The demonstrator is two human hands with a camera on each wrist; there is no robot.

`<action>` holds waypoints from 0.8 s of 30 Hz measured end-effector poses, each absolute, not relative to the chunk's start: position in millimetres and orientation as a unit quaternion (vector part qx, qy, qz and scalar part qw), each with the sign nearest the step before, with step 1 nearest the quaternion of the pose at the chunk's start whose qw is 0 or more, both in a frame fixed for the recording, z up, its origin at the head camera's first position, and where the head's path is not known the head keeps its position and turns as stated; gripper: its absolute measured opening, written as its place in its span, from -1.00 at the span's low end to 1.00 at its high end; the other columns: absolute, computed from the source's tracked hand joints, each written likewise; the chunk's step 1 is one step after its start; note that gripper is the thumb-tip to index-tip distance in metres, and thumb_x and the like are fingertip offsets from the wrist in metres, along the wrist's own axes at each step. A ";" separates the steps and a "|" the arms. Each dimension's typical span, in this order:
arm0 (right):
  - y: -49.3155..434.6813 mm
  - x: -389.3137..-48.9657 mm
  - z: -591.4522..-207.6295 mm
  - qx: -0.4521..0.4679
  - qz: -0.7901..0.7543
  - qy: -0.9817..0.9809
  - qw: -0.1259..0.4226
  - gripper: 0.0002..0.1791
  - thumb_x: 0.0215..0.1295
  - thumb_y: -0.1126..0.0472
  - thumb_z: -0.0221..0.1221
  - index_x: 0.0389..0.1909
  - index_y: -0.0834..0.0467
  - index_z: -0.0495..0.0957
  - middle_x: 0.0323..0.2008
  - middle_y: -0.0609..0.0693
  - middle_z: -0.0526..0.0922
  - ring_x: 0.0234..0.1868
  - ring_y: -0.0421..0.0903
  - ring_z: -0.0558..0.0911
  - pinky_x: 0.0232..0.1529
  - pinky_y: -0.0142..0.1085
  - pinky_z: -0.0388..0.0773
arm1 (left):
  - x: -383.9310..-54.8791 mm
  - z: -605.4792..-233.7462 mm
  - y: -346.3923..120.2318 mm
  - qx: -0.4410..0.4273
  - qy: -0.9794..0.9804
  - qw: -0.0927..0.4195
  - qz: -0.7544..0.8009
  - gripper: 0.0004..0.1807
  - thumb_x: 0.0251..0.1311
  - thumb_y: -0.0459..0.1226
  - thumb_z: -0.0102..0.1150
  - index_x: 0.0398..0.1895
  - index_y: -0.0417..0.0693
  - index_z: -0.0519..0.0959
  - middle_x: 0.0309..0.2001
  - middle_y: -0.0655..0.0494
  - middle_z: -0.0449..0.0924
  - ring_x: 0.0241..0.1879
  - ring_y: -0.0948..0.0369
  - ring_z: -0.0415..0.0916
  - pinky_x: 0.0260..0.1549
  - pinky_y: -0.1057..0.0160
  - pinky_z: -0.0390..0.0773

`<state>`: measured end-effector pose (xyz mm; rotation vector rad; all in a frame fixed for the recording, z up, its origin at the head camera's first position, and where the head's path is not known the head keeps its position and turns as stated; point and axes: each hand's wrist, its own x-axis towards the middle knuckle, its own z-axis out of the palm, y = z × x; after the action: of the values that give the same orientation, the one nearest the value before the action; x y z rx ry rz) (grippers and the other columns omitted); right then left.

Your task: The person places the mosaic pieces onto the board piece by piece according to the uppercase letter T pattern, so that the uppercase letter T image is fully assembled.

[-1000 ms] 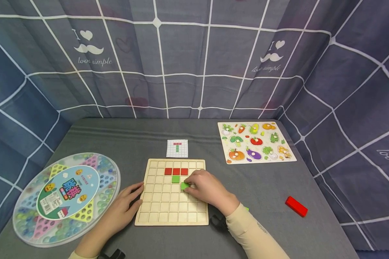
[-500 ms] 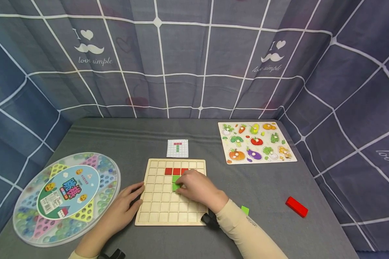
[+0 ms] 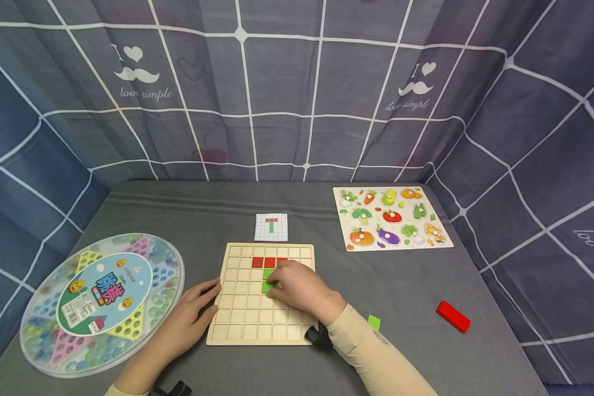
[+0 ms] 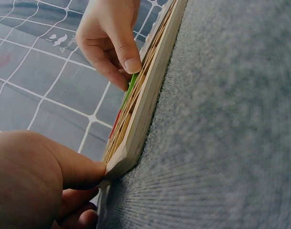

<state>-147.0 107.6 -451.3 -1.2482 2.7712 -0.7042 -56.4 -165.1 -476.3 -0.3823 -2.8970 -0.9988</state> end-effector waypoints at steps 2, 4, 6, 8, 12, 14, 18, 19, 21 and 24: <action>108.1 -147.1 -451.9 -0.399 -0.225 0.889 0.013 -0.79 0.12 0.09 0.45 -0.23 0.07 0.78 -0.30 -0.17 0.66 -0.28 -0.27 0.59 -0.20 -0.39 0.54 | -56.4 -476.4 -164.9 -0.124 -0.938 0.027 -0.324 -0.48 0.34 -0.32 0.20 0.34 -0.27 0.43 0.38 -0.04 0.34 0.37 -0.08 0.21 0.23 -0.16 0.30; 109.0 -147.2 -452.0 -0.398 -0.222 0.890 0.014 -0.78 0.12 0.08 0.45 -0.22 0.06 0.78 -0.30 -0.17 0.66 -0.28 -0.28 0.58 -0.20 -0.40 0.53 | -56.3 -476.6 -164.7 -0.125 -0.937 0.028 -0.324 -0.48 0.33 -0.32 0.20 0.34 -0.28 0.43 0.38 -0.04 0.34 0.37 -0.08 0.21 0.23 -0.16 0.30; 110.8 -147.0 -451.7 -0.397 -0.223 0.890 0.015 -0.76 0.13 0.06 0.45 -0.21 0.07 0.77 -0.30 -0.17 0.66 -0.27 -0.28 0.59 -0.18 -0.41 0.52 | -56.3 -476.7 -164.7 -0.125 -0.938 0.029 -0.323 -0.48 0.33 -0.32 0.21 0.34 -0.27 0.43 0.38 -0.04 0.34 0.36 -0.08 0.22 0.23 -0.16 0.30; 113.6 -146.1 -449.7 -0.395 -0.227 0.890 0.014 -0.74 0.13 0.06 0.44 -0.19 0.07 0.77 -0.28 -0.17 0.67 -0.26 -0.28 0.59 -0.16 -0.39 0.53 | -56.3 -476.8 -164.7 -0.126 -0.938 0.029 -0.323 -0.48 0.33 -0.32 0.21 0.34 -0.27 0.43 0.38 -0.04 0.34 0.36 -0.08 0.22 0.23 -0.16 0.31; 122.7 -141.9 -444.6 -0.386 -0.238 0.891 0.007 -0.72 0.14 0.10 0.43 -0.14 0.09 0.76 -0.23 -0.14 0.69 -0.20 -0.25 0.61 -0.11 -0.34 0.55 | -56.7 -476.8 -164.6 -0.127 -0.938 0.030 -0.322 -0.48 0.34 -0.32 0.20 0.34 -0.28 0.43 0.38 -0.04 0.34 0.37 -0.07 0.22 0.23 -0.16 0.31; 128.6 -139.5 -442.9 -0.381 -0.241 0.893 0.001 -0.71 0.15 0.11 0.42 -0.11 0.10 0.75 -0.22 -0.13 0.69 -0.19 -0.24 0.61 -0.10 -0.33 0.55 | -57.0 -476.8 -164.5 -0.128 -0.938 0.031 -0.321 -0.48 0.33 -0.32 0.21 0.34 -0.29 0.43 0.38 -0.04 0.34 0.36 -0.08 0.22 0.23 -0.16 0.31; 141.8 -134.2 -439.5 -0.370 -0.251 0.894 -0.010 -0.69 0.18 0.13 0.40 -0.07 0.14 0.73 -0.22 -0.09 0.69 -0.25 -0.19 0.61 -0.18 -0.33 0.55 | -57.2 -476.7 -164.6 -0.129 -0.939 0.032 -0.318 -0.48 0.33 -0.32 0.21 0.33 -0.29 0.43 0.38 -0.05 0.34 0.36 -0.08 0.22 0.23 -0.16 0.31; 145.7 -132.5 -438.8 -0.367 -0.254 0.895 -0.013 -0.69 0.19 0.13 0.40 -0.07 0.14 0.73 -0.22 -0.09 0.69 -0.28 -0.18 0.60 -0.21 -0.33 0.55 | -57.2 -476.7 -164.7 -0.129 -0.939 0.032 -0.317 -0.48 0.33 -0.32 0.21 0.33 -0.29 0.43 0.38 -0.05 0.34 0.36 -0.08 0.23 0.23 -0.16 0.31; 154.3 -129.0 -437.3 -0.359 -0.259 0.897 -0.015 -0.70 0.19 0.13 0.40 -0.08 0.14 0.73 -0.22 -0.09 0.68 -0.32 -0.17 0.58 -0.27 -0.33 0.53 | -57.0 -476.6 -164.9 -0.128 -0.940 0.032 -0.316 -0.48 0.33 -0.31 0.21 0.33 -0.29 0.43 0.38 -0.05 0.34 0.36 -0.08 0.23 0.22 -0.16 0.31; 168.7 -123.4 -436.7 -0.338 -0.258 0.905 -0.022 -0.72 0.18 0.10 0.42 -0.11 0.09 0.74 -0.20 -0.13 0.66 -0.33 -0.19 0.56 -0.29 -0.34 0.52 | -56.7 -476.6 -165.3 -0.129 -0.939 0.030 -0.317 -0.47 0.33 -0.31 0.21 0.33 -0.29 0.43 0.38 -0.05 0.34 0.36 -0.08 0.23 0.22 -0.16 0.31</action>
<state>-123.4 168.7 -436.7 -1.0769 2.8831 -0.8210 -56.7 -165.3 -476.6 -0.3964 -2.8949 -0.9774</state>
